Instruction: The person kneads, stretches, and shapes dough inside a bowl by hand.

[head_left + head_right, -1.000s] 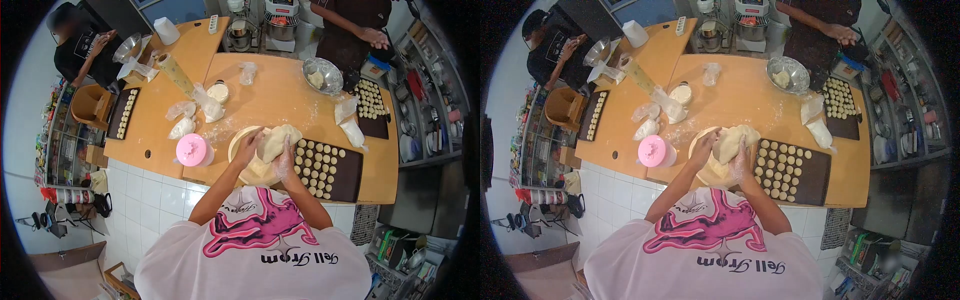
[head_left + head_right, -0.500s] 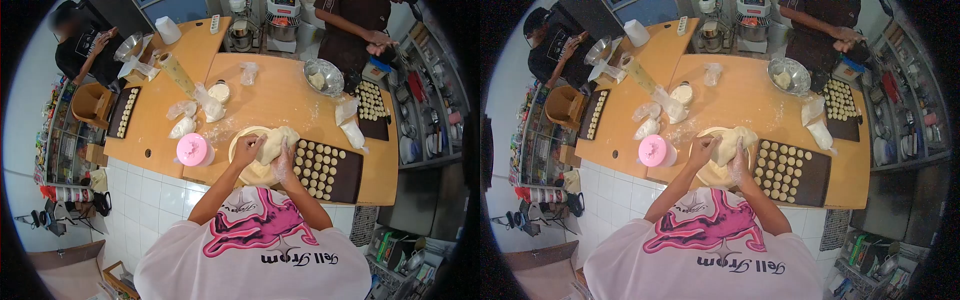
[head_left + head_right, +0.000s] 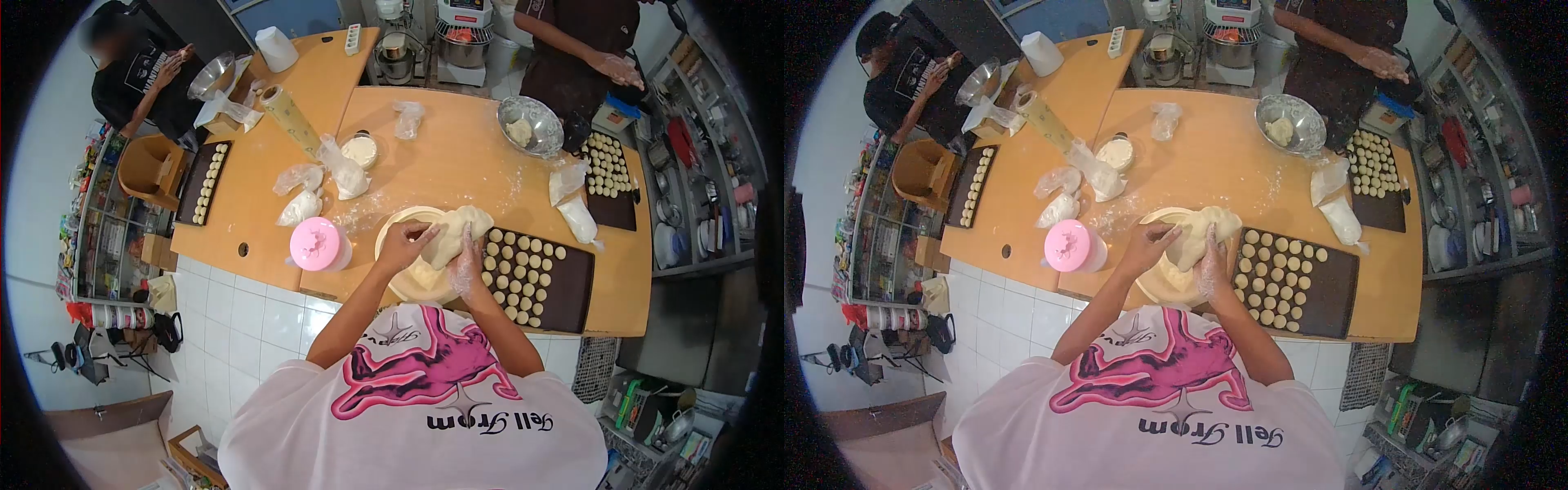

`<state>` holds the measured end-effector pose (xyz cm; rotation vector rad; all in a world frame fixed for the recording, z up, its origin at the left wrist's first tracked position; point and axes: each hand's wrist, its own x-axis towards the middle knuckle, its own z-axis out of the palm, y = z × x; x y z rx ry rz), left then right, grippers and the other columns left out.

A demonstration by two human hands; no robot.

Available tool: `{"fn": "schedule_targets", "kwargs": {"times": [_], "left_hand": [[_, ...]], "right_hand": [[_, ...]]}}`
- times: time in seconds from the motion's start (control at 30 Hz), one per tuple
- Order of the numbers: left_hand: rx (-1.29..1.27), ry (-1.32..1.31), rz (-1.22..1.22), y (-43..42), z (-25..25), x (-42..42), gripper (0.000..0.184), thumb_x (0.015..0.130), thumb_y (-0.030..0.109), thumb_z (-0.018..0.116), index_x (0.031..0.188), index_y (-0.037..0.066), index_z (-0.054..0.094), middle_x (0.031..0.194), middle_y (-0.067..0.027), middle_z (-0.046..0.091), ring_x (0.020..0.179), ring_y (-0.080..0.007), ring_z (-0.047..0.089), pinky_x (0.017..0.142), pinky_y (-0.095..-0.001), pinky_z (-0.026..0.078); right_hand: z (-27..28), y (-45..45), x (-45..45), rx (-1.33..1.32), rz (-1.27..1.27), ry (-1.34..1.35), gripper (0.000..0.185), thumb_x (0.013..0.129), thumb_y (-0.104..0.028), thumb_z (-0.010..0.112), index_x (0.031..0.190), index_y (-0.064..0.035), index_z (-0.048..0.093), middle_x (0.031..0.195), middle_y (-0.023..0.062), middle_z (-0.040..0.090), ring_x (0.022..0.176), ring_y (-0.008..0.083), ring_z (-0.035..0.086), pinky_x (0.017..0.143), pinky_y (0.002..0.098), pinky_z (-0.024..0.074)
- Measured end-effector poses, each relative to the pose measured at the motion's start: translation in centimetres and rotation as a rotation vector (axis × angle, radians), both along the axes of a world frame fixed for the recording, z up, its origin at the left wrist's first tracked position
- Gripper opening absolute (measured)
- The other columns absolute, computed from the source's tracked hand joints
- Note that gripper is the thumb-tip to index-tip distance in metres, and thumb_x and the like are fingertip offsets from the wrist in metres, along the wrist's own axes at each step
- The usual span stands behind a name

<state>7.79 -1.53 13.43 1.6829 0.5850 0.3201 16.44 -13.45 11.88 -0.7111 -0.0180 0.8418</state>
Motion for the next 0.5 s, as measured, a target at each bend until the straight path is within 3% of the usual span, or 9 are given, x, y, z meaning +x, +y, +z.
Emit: {"fn": "schedule_targets", "kwargs": {"times": [0.1,0.2,0.23,0.33,0.43,0.5], "left_hand": [[0.104,0.005,-0.04,0.2,0.0,0.0,0.021,0.086,0.016,0.063,0.097,-0.001,0.067,0.085,-0.0059,0.064,0.075,-0.0092,0.054,0.066,-0.0241,0.044],[0.151,-0.099,0.003,-0.3,-0.2,0.2,0.022,0.086,0.019,0.063,0.091,-0.002,0.068,0.072,-0.0038,0.06,0.066,-0.0079,0.048,0.059,-0.0249,0.039],[0.155,-0.147,0.033,-0.6,-0.5,0.2,0.024,0.086,0.02,0.063,0.089,-0.003,0.067,0.067,-0.0029,0.058,0.062,-0.0072,0.045,0.056,-0.0254,0.037],[0.013,-0.222,0.036,-0.6,-1.4,0.3,0.024,0.088,0.021,0.062,0.09,-0.002,0.068,0.066,0.0011,0.055,0.062,-0.006,0.043,0.057,-0.0243,0.037],[-0.43,-0.271,0.131,-0.4,-2.8,0.2,0.024,0.089,0.023,0.061,0.091,0.0,0.068,0.068,0.0048,0.053,0.064,-0.0054,0.043,0.058,-0.0232,0.036],[-0.418,-0.122,0.081,0.2,-2.9,0.0,0.026,0.089,0.024,0.06,0.094,0.0,0.068,0.073,0.0047,0.058,0.069,-0.0051,0.047,0.062,-0.0222,0.038]], "right_hand": [[-2.2,0.4,0.3,0.052,0.032,0.049,0.043,0.094,-0.034,0.049,0.125,-0.0046,0.042,0.12,0.0099,0.05,0.111,0.0206,0.05,0.094,0.036,0.043],[-0.1,0.0,0.0,0.046,-0.013,0.0,0.038,0.095,-0.028,0.048,0.128,-0.0153,0.035,0.121,0.0075,0.049,0.114,0.0201,0.048,0.096,0.0371,0.0416],[0.1,0.0,-0.1,0.037,-0.018,0.003,0.039,0.094,-0.029,0.049,0.127,-0.0117,0.037,0.121,0.0084,0.049,0.113,0.0205,0.049,0.095,0.0367,0.0422],[0.3,0.1,-0.1,0.022,-0.021,0.012,0.043,0.094,-0.032,0.05,0.125,-0.0046,0.041,0.12,0.0101,0.05,0.11,0.0211,0.051,0.094,0.0358,0.0435],[0.2,0.0,0.0,0.02,-0.017,0.012,0.043,0.093,-0.031,0.051,0.126,-0.0045,0.041,0.12,0.0097,0.051,0.11,0.0206,0.051,0.094,0.0355,0.0434],[0.2,0.0,0.0,0.008,-0.02,-0.004,0.043,0.093,-0.031,0.051,0.125,-0.0046,0.041,0.119,0.0093,0.051,0.11,0.02,0.051,0.094,0.0353,0.0435]]}}
